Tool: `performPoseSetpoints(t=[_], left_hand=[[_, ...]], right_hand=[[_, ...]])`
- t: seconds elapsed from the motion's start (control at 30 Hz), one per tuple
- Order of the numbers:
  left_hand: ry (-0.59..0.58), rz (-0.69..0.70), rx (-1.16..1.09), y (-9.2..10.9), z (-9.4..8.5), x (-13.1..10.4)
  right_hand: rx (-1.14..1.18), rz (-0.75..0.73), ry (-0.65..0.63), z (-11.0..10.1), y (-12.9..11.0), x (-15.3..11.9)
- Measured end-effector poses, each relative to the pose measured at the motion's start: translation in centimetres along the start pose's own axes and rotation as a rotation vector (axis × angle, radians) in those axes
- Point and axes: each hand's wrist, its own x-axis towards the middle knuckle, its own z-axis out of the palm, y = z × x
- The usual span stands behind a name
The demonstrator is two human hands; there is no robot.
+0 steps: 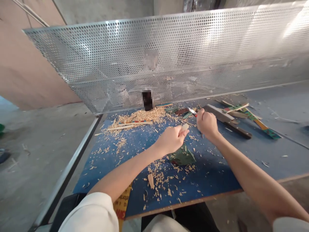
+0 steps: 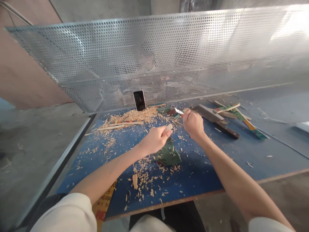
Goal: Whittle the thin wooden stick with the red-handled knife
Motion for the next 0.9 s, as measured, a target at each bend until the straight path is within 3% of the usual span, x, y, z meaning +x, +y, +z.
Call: performPoseSetpoints(t=[0.17,0.4,0.53,0.73,0.9], left_hand=[[0.073,-0.008,0.052,-3.7,-1.3,2.0],[0.063,0.013,0.025,-6.3,-0.7,3.3],[0.07,-0.001,-0.074,-6.8,-0.7,3.6],[0.012,-0.04,-0.218,-6.3,-0.7,3.3],[0.059,-0.002,-0.119,-6.3,-0.4,3.3]], right_hand=[[0.043,-0.108,0.063,-0.3,0.1,-0.4],[0.231,-0.161,-0.147,0.5,-2.5,-2.5],[0.213,-0.202,-0.173,0.6,-3.8,-3.8],[0.089,-0.164,-0.167,1.3,-3.4,-3.6],[0.003,-0.289,-0.198,1.5,-3.1,-3.4]])
